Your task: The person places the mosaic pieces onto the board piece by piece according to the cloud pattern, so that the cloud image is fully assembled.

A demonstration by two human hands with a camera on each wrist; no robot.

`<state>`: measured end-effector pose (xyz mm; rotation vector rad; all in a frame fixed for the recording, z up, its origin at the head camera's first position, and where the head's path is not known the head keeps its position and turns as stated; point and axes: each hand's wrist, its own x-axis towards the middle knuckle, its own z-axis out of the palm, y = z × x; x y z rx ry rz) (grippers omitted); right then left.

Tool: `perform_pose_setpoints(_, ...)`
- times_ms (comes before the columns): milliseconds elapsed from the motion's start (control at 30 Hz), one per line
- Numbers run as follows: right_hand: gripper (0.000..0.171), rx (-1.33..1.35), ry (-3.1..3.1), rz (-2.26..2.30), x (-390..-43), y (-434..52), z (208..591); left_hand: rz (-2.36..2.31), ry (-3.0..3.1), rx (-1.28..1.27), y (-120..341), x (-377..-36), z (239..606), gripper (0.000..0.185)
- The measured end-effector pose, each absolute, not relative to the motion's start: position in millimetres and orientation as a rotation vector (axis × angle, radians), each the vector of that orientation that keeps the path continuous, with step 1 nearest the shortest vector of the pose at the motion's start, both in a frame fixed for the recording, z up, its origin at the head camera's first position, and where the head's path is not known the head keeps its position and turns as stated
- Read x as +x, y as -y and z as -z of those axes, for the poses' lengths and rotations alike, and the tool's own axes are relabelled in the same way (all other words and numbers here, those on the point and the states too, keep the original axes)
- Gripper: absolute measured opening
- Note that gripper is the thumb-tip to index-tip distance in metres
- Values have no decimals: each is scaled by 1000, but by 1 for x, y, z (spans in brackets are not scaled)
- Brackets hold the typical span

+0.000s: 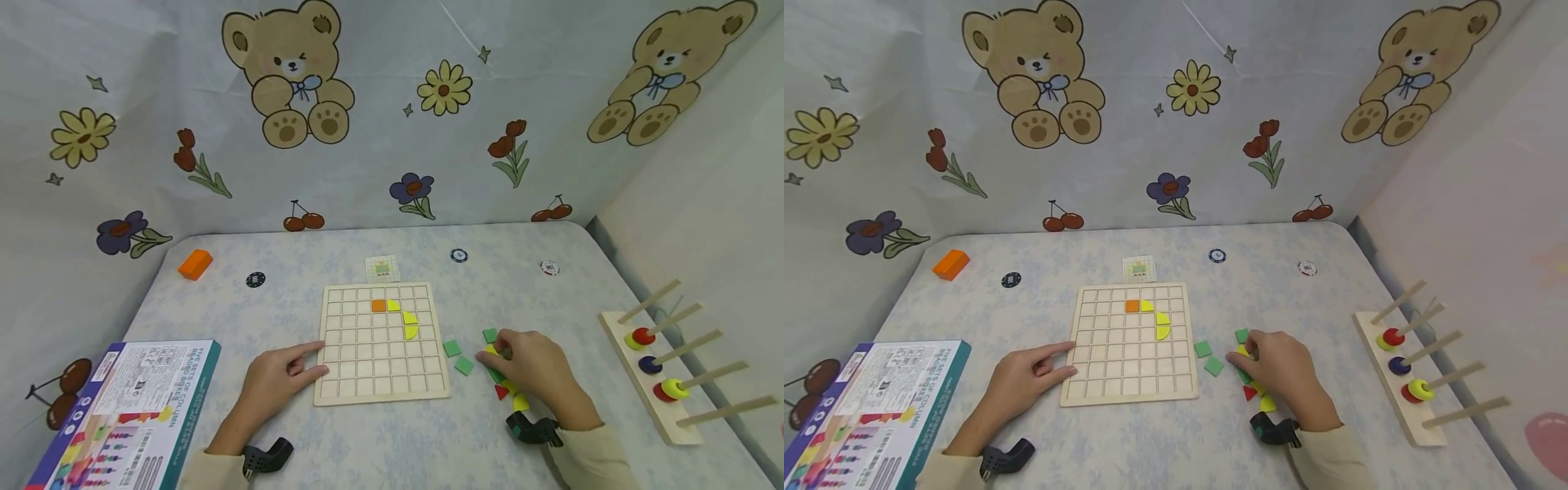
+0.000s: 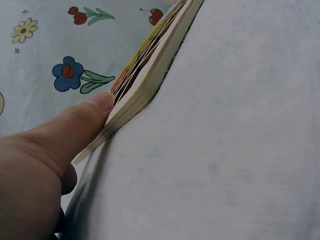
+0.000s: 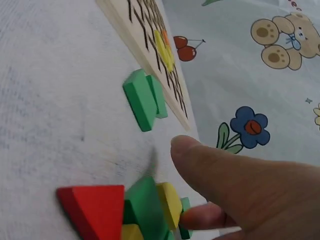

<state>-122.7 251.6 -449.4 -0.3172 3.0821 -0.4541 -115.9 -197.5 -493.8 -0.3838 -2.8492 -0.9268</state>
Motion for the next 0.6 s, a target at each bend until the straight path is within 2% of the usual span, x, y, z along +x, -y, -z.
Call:
perform_pose_setpoints(167,24,-387,-3047,584,-123,-262,449,929,2841,-400,195,-117,493,42)
perform_pose_setpoints(600,22,-552,-2984,582,-128,-266,452,920,2831,-385,197,-117,495,42)
